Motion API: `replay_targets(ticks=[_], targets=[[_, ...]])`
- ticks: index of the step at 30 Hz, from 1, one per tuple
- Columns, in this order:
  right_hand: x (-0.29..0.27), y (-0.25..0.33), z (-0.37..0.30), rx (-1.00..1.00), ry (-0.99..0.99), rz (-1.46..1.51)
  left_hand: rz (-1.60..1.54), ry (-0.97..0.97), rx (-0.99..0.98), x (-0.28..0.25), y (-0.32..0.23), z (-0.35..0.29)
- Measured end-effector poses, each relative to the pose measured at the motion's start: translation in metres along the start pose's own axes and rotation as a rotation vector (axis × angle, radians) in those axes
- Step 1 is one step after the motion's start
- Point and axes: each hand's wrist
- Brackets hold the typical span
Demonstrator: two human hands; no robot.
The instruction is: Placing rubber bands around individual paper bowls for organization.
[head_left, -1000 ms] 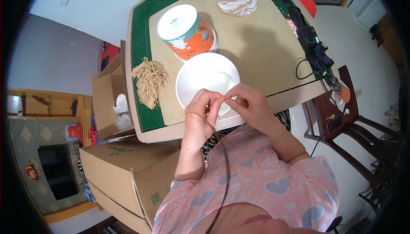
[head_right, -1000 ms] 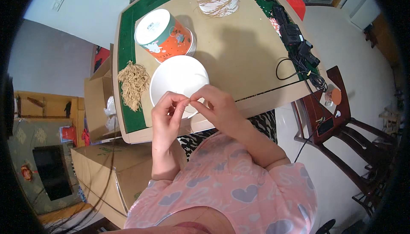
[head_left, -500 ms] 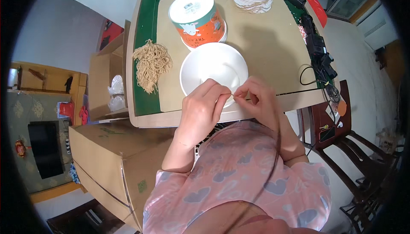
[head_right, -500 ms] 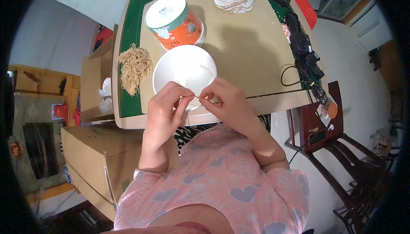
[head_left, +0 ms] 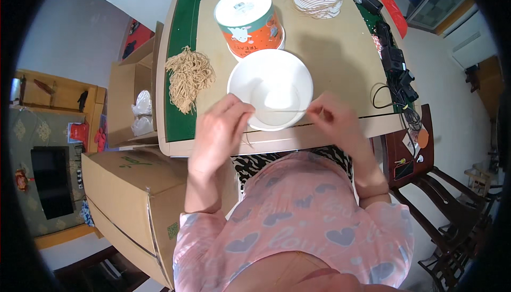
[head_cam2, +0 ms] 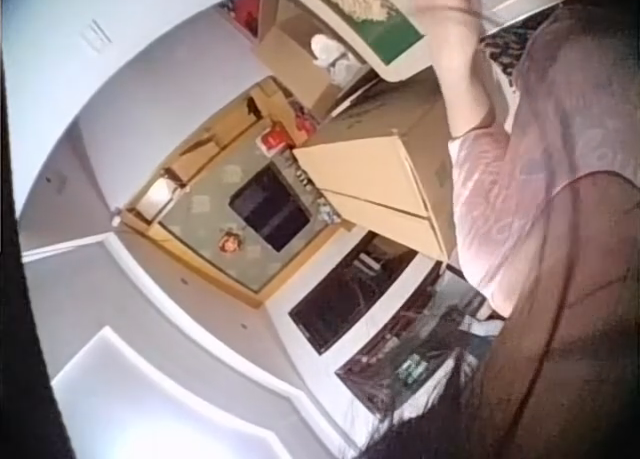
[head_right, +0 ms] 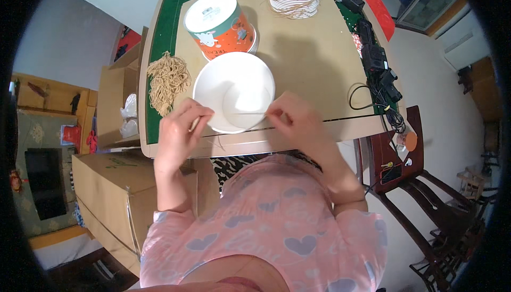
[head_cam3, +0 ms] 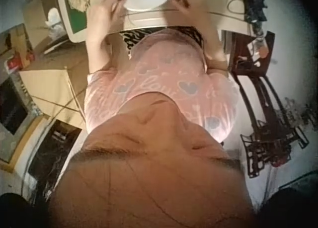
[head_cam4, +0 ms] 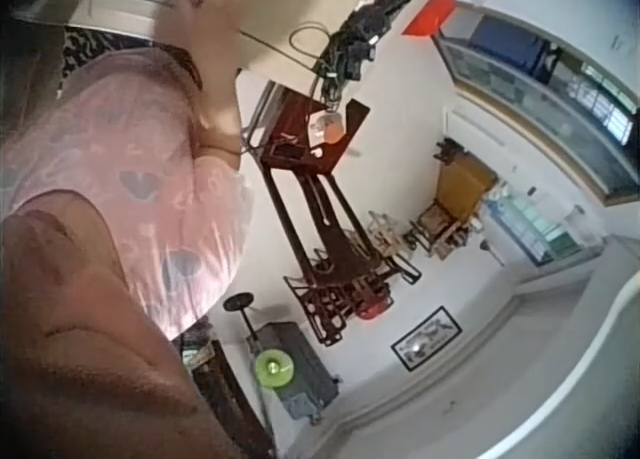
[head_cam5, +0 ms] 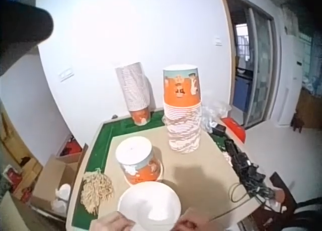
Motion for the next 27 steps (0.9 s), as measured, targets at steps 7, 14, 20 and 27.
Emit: replay_targets(ticks=[7, 14, 20, 27], targets=[[-0.048, -0.037, 0.065, 0.062, 0.057, -0.241, 0.151, 0.09, 0.065, 0.009, 0.02, 0.007], [-0.04, 0.002, 0.083, 0.016, -0.017, -0.146, 0.127, 0.168, 0.185, 0.033, -0.017, 0.014], [-0.001, 0.059, -0.027, -0.71, 1.008, 0.522, -0.389, 0.213, -0.072, 0.027, -0.024, 0.042], [0.057, 0.098, -0.066, -0.645, 0.998, 0.847, -0.133, 0.175, 0.189, 0.007, 0.012, 0.039]])
Point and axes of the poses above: each hand's wrist, its own z-axis towards the middle knuckle, its own x-axis out of the palm, y = z × x, and after that the axes turned 2 degrees about -z, right-handed
